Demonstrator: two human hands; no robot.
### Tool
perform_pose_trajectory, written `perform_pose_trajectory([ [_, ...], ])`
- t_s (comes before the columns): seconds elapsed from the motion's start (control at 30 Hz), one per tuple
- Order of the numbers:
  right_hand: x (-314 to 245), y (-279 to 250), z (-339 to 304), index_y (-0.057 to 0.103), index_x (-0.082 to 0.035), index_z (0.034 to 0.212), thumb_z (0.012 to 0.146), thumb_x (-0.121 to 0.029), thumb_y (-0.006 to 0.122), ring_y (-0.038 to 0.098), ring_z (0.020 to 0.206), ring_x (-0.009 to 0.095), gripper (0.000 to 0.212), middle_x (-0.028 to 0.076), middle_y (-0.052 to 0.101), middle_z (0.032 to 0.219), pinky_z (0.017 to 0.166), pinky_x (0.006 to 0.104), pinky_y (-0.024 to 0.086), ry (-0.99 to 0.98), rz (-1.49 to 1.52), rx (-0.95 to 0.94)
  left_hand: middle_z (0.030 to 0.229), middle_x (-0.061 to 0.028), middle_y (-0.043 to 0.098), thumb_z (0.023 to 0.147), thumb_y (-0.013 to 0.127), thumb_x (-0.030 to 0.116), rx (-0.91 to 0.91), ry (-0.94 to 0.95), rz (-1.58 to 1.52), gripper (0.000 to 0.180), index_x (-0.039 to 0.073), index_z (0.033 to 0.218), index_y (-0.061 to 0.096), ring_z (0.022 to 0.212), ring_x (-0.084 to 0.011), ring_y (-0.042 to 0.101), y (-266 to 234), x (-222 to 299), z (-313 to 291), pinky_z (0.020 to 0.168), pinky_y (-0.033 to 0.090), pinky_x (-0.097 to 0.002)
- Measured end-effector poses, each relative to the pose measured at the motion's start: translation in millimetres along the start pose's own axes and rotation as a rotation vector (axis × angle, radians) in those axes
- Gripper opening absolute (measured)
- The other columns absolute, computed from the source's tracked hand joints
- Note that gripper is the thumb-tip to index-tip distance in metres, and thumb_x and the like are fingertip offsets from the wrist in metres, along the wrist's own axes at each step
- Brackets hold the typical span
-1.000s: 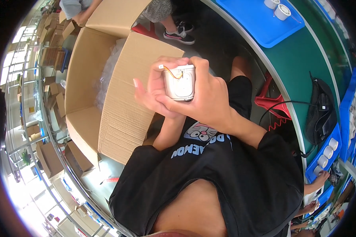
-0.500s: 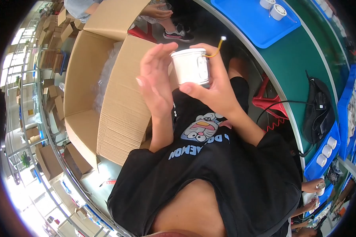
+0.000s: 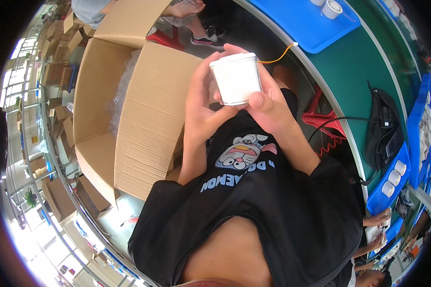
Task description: The person packs white cylindrical electronic components by hand, first placing them into plastic cups, then transferring the filled cups into a cardboard shipping box.
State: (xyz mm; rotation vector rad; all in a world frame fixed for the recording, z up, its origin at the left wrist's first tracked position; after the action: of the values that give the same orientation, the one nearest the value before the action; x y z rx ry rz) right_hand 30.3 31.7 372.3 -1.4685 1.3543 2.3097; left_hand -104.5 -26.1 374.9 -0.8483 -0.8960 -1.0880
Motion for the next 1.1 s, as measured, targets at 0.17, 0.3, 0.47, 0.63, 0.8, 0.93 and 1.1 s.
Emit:
perform_pose_trajectory([
  [0.17, -2, 9, -2, 0.024, 0.000, 0.149, 0.066, -0.061, 0.081, 0.063, 0.097, 0.021, 0.118, 0.012, 0.054, 0.123, 0.078, 0.0312, 0.053, -0.038, -0.058, 0.055, 0.136, -0.0141, 0.051, 0.059, 0.080, 0.004, 0.011, 0.018, -0.032, 0.083, 0.006, 0.135, 0.048, 0.118, -0.0319, 0.053, -1, 4, -2, 0.100, 0.042, -0.0401],
  [0.3, -2, 11, -3, 0.020, 0.002, 0.150, 0.061, -0.060, 0.085, 0.064, 0.090, 0.020, 0.127, 0.013, 0.058, 0.114, 0.071, 0.0310, 0.055, -0.041, -0.107, 0.071, 0.135, -0.0140, 0.052, 0.060, 0.080, 0.005, 0.022, 0.079, -0.017, 0.080, 0.006, 0.134, 0.049, 0.122, -0.0329, 0.051, -3, 3, -5, 0.101, 0.042, -0.0402],
  [0.47, -1, 15, -1, 0.021, 0.003, 0.149, 0.060, -0.060, 0.086, 0.064, 0.092, 0.021, 0.127, 0.013, 0.059, 0.111, 0.072, 0.0313, 0.056, -0.028, -0.086, 0.081, 0.135, -0.0140, 0.052, 0.060, 0.080, 0.004, 0.032, 0.077, -0.042, 0.080, 0.006, 0.133, 0.049, 0.124, -0.0332, 0.050, -6, 1, -6, 0.101, 0.042, -0.0403],
  [0.63, -4, 16, -6, 0.020, 0.003, 0.149, 0.060, -0.060, 0.085, 0.064, 0.092, 0.021, 0.127, 0.013, 0.059, 0.110, 0.072, 0.0315, 0.056, -0.024, -0.138, 0.066, 0.134, -0.0164, 0.051, 0.059, 0.081, 0.003, 0.037, 0.106, -0.057, 0.082, 0.006, 0.134, 0.049, 0.120, -0.0339, 0.052, -6, 5, -10, 0.099, 0.043, -0.0397],
  [0.8, -3, 13, -7, 0.021, 0.001, 0.150, 0.069, -0.043, 0.080, 0.063, 0.108, 0.028, 0.109, 0.017, 0.051, 0.133, 0.092, 0.0368, 0.053, 0.041, 0.038, -0.130, 0.133, -0.0174, 0.051, 0.057, 0.080, 0.002, 0.040, 0.128, -0.040, 0.083, 0.006, 0.133, 0.050, 0.118, -0.0340, 0.052, -9, 8, -14, 0.097, 0.045, -0.0395],
  [0.93, -3, 15, -8, 0.019, 0.003, 0.150, 0.075, -0.042, 0.072, 0.064, 0.106, 0.032, 0.103, 0.021, 0.052, 0.132, 0.089, 0.0413, 0.055, 0.023, 0.047, -0.172, 0.132, -0.0171, 0.051, 0.055, 0.080, 0.003, 0.032, 0.141, 0.008, 0.083, 0.007, 0.132, 0.051, 0.117, -0.0340, 0.052, -11, 12, -15, 0.095, 0.045, -0.0400],
  [1.1, -2, 11, -9, 0.020, 0.004, 0.149, 0.078, -0.049, 0.069, 0.064, 0.104, 0.035, 0.101, 0.031, 0.056, 0.122, 0.087, 0.0409, 0.053, 0.083, 0.087, -0.262, 0.131, -0.0167, 0.050, 0.055, 0.081, 0.005, 0.057, 0.149, 0.068, 0.079, 0.009, 0.129, 0.054, 0.115, -0.0338, 0.052, -11, 21, -13, 0.095, 0.044, -0.0406],
])
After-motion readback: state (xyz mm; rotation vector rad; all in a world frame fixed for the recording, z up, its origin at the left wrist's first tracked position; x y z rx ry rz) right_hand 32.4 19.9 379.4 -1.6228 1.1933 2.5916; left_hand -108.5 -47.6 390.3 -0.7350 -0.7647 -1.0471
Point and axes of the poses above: each hand's wrist, its own z-axis towards the middle knuckle, its own y-axis out of the palm, x = y × z, the point moved 1 cm from there along z, towards the middle knuckle
